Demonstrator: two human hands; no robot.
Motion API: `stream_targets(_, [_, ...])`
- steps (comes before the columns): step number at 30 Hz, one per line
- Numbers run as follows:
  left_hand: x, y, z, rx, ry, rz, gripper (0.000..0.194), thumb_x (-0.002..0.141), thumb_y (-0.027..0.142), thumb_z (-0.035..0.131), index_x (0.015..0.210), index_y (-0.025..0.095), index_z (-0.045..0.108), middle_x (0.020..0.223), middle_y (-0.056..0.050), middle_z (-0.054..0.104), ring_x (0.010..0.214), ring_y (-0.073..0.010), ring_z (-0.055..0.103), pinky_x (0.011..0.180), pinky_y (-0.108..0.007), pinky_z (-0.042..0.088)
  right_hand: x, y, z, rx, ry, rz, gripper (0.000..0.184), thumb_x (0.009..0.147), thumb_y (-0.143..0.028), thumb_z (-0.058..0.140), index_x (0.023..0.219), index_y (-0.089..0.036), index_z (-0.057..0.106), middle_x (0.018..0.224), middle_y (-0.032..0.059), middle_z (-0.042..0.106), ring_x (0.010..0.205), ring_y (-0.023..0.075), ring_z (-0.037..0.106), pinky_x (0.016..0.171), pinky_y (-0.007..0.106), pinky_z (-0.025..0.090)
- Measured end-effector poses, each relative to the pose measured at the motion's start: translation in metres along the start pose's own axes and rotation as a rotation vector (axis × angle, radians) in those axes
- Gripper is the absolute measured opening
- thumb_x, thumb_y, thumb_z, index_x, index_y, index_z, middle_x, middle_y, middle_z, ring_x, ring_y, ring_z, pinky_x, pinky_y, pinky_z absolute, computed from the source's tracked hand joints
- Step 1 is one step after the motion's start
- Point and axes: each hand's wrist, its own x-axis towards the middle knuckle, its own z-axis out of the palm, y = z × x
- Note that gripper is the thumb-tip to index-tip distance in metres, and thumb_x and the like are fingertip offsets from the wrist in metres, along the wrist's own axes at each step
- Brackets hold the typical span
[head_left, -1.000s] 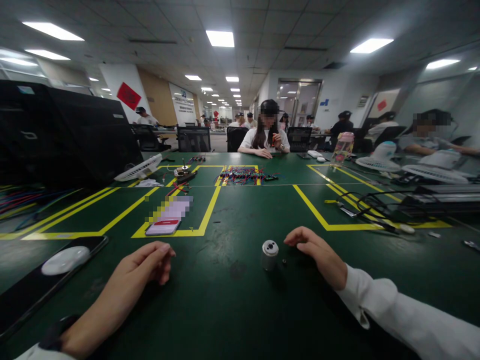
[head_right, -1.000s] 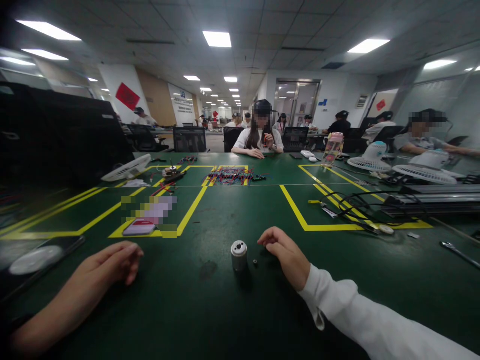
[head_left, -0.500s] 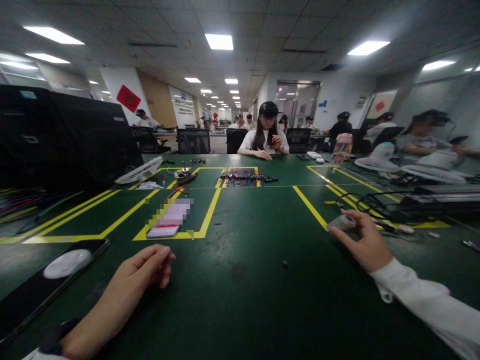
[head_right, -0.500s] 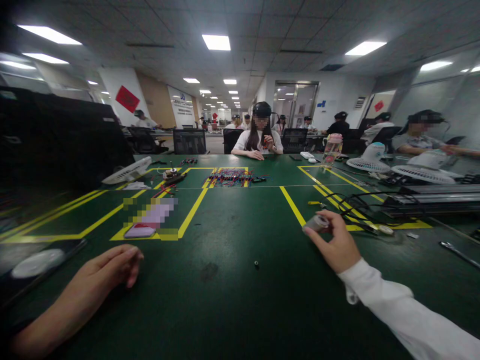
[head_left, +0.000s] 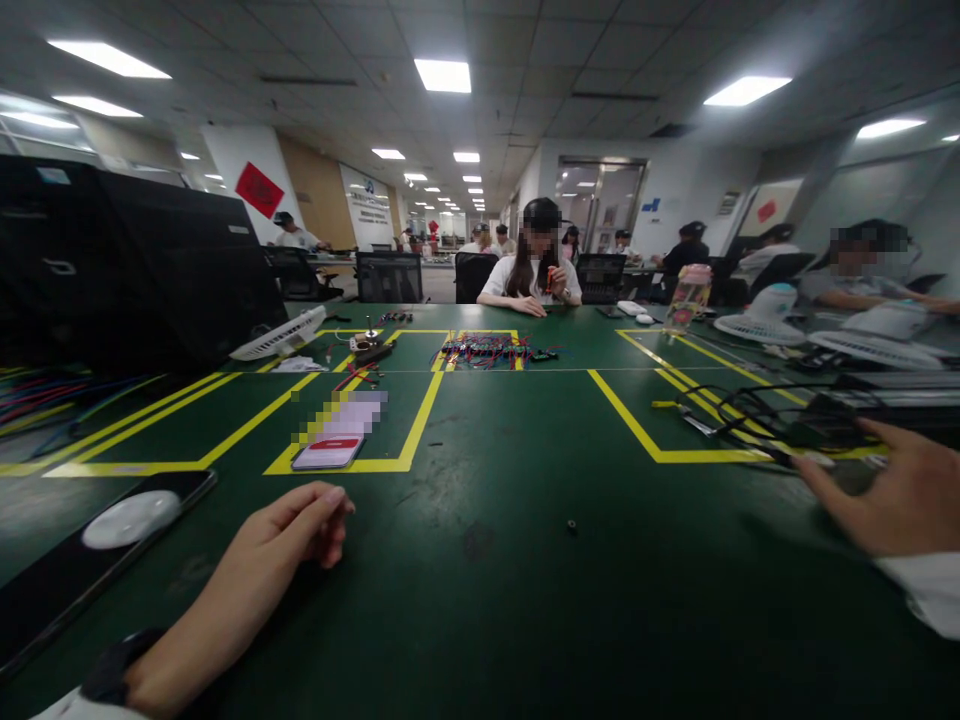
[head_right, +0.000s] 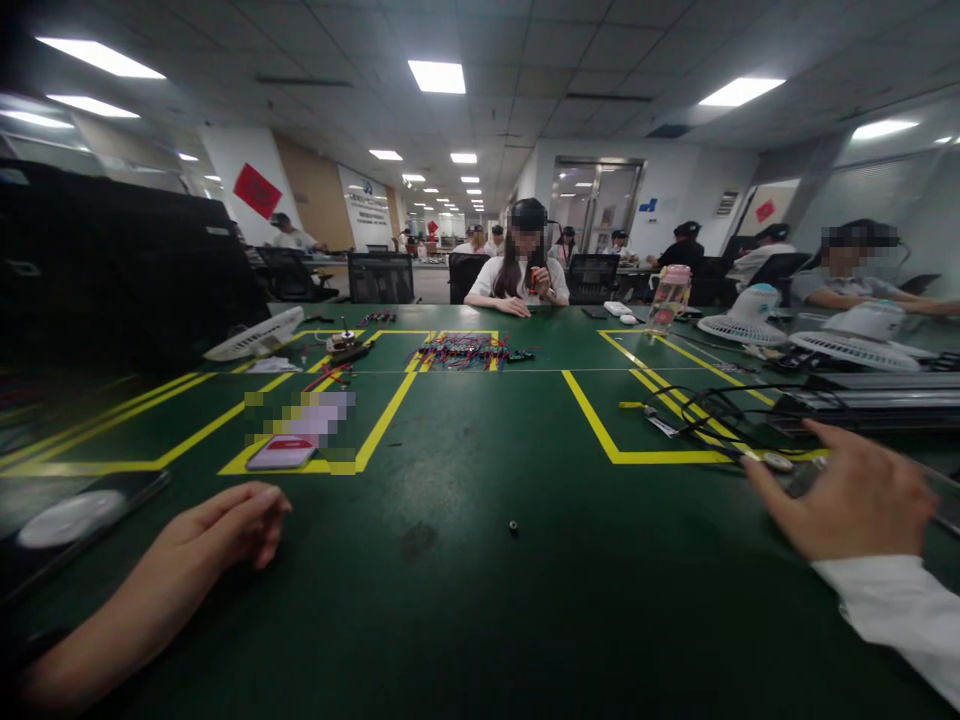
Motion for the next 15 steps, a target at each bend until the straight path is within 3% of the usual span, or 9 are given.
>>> stream_targets(4, [-0.002,0.003,0.002,0.033,0.009,-0.004,0.043,0.083,0.063,0.06,0.082,0.021,0.066,0.062,0.002,0.063,0.056,-0.015,0.061,0.052,-0.025,0.05,-0.02,-0.125,-0.017,0.484,-0.252,-0.462,0.05,0.094,-0.051,0.053,0.138,-0.027,0.047,0.13,0.0095,0.053,0.119,0.0281,0.052,0.105,0.05,0.043])
stream_targets(8, [-0.004,0.004,0.002,0.016,0.019,0.013,0.041,0.083,0.061,0.061,0.082,0.021,0.067,0.063,0.002,0.063,0.056,-0.0154,0.06,0.052,-0.026,0.05,-0.041,-0.213,-0.015,0.826,-0.604,-0.544,0.05,0.096,-0.044,0.056,0.142,-0.026,0.049,0.126,0.0077,0.056,0.116,0.0201,0.052,0.1,0.039,0.047])
stream_targets(12, [-0.003,-0.001,-0.002,-0.009,0.013,0.008,0.039,0.083,0.059,0.062,0.083,0.021,0.067,0.064,0.002,0.064,0.057,-0.0157,0.061,0.053,-0.026,0.051,-0.039,-0.252,-0.011,0.958,-0.747,-0.524,0.023,0.094,-0.041,0.058,0.099,-0.023,0.072,0.099,0.0049,0.063,0.094,0.0164,0.057,0.085,0.033,0.048])
stream_targets(15, [-0.003,-0.004,-0.004,-0.022,0.008,0.012,0.039,0.083,0.059,0.063,0.083,0.021,0.067,0.064,0.002,0.064,0.056,-0.0154,0.06,0.053,-0.026,0.05,-0.025,-0.242,-0.013,0.984,-0.729,-0.443,0.027,0.097,-0.038,0.051,0.09,-0.02,0.07,0.093,0.0047,0.063,0.088,0.0141,0.058,0.081,0.029,0.048])
